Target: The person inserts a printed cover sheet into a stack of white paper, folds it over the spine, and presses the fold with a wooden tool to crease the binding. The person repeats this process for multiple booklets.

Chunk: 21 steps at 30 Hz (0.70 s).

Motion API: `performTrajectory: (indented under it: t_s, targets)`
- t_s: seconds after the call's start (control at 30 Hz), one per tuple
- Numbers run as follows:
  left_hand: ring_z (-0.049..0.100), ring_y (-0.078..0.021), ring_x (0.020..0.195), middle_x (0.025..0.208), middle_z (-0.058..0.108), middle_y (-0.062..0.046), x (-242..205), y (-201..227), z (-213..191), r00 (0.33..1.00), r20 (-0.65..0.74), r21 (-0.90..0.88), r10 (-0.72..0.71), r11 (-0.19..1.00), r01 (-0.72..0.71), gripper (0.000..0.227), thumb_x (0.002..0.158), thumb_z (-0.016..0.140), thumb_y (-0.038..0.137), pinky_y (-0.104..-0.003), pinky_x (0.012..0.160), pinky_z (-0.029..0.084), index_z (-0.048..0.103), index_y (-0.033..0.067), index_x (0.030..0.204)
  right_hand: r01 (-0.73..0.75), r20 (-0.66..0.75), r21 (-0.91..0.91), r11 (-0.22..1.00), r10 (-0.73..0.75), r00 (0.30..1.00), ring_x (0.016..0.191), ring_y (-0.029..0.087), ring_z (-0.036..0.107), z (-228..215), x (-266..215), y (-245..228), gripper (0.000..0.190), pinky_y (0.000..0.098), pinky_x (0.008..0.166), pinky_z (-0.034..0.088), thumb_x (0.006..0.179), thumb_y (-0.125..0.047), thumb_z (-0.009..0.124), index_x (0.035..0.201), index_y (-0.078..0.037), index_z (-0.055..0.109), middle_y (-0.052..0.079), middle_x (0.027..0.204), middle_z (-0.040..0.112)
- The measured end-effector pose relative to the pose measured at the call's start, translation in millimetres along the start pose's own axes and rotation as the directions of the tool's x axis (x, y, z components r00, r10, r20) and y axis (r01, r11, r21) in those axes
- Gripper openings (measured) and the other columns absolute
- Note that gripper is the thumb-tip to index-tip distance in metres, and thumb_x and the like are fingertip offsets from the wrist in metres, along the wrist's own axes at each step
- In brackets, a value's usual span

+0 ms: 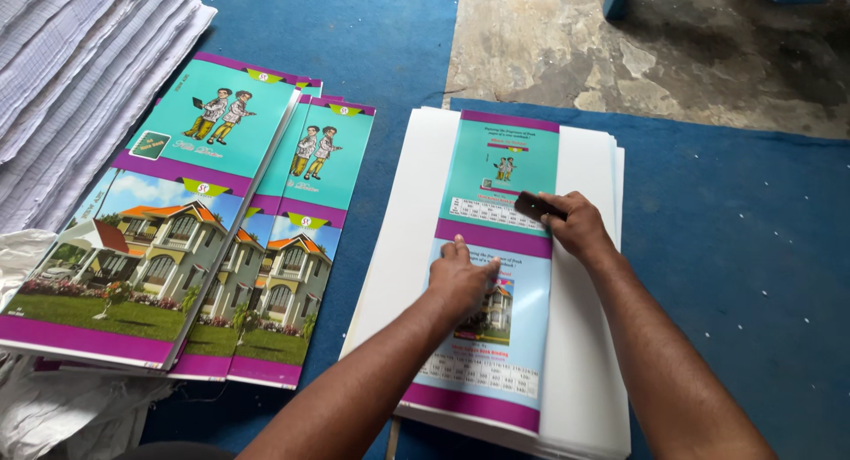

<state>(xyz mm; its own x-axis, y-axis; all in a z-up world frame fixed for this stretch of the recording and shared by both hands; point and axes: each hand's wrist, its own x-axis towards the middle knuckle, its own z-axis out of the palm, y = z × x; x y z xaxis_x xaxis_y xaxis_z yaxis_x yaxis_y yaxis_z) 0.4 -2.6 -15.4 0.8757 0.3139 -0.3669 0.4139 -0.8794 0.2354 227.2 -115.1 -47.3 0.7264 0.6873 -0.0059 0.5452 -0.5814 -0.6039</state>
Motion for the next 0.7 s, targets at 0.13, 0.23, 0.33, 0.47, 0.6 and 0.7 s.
performTrajectory:
  t_s: [0.13, 0.23, 0.33, 0.47, 0.6, 0.7]
  targets:
    - [0.029, -0.0446, 0.147, 0.164, 0.019, -0.031, 5, 0, 2, 0.999, 0.019, 0.009, -0.033, 0.999, 0.033, 0.055, 0.099, 0.058, 0.045, -0.044, 0.103, 0.049, 0.043, 0.0460, 0.152, 0.008, 0.024, 0.032, 0.999, -0.008, 1.000, 0.099, 0.021, 0.067, 2, -25, -1, 0.044, 0.0335, 0.092, 0.056, 0.088, -0.013, 0.074, 0.131, -0.021, 0.070, 0.007, 0.106, 0.067]
    - [0.028, -0.0444, 0.149, 0.165, 0.017, -0.029, 6, 0, 5, 0.998, 0.027, -0.014, -0.059, 0.998, 0.060, 0.055, 0.098, 0.059, 0.045, -0.043, 0.104, 0.049, 0.044, 0.0475, 0.151, -0.018, 0.083, 0.034, 0.999, 0.015, 0.996, 0.097, 0.021, 0.067, 5, -44, 2, 0.043, 0.0339, 0.092, 0.056, 0.087, -0.011, 0.073, 0.129, -0.023, 0.073, 0.007, 0.104, 0.066]
    - [0.026, -0.0448, 0.150, 0.167, 0.015, -0.027, 7, 1, 5, 0.994, 0.060, -0.025, -0.090, 0.996, 0.091, 0.058, 0.098, 0.059, 0.046, -0.044, 0.104, 0.051, 0.040, 0.0491, 0.152, 0.008, 0.079, 0.059, 0.998, -0.012, 0.997, 0.099, 0.020, 0.065, 9, -60, 4, 0.043, 0.0326, 0.092, 0.056, 0.083, -0.009, 0.076, 0.124, -0.021, 0.074, 0.005, 0.108, 0.062]
    - [0.022, -0.0450, 0.152, 0.169, 0.011, -0.023, 8, 4, 3, 0.989, 0.086, -0.037, -0.120, 0.992, 0.124, 0.063, 0.096, 0.061, 0.047, -0.045, 0.108, 0.049, 0.036, 0.0514, 0.153, 0.016, 0.121, 0.127, 0.992, -0.032, 0.992, 0.099, 0.019, 0.067, 11, -88, 7, 0.045, 0.0316, 0.093, 0.056, 0.080, -0.005, 0.078, 0.122, -0.021, 0.076, 0.005, 0.105, 0.064]
    - [0.015, -0.0447, 0.155, 0.170, 0.008, -0.019, 8, 6, 4, 0.984, 0.094, -0.074, -0.152, 0.984, 0.160, 0.063, 0.096, 0.062, 0.045, -0.046, 0.113, 0.043, 0.037, 0.0531, 0.153, -0.071, 0.199, 0.190, 0.979, 0.033, 0.979, 0.100, 0.017, 0.067, 7, -113, -2, 0.043, 0.0303, 0.094, 0.057, 0.079, -0.004, 0.077, 0.119, -0.021, 0.077, 0.003, 0.107, 0.065]
    - [0.011, -0.0452, 0.155, 0.171, 0.004, -0.019, 8, 7, 1, 0.978, 0.124, -0.075, -0.168, 0.981, 0.178, 0.063, 0.098, 0.060, 0.045, -0.046, 0.114, 0.042, 0.034, 0.0526, 0.154, -0.186, 0.293, 0.156, 0.970, 0.134, 0.947, 0.099, 0.017, 0.065, 2, -134, -14, 0.041, 0.0292, 0.094, 0.057, 0.081, -0.006, 0.076, 0.118, -0.024, 0.077, 0.002, 0.107, 0.065]
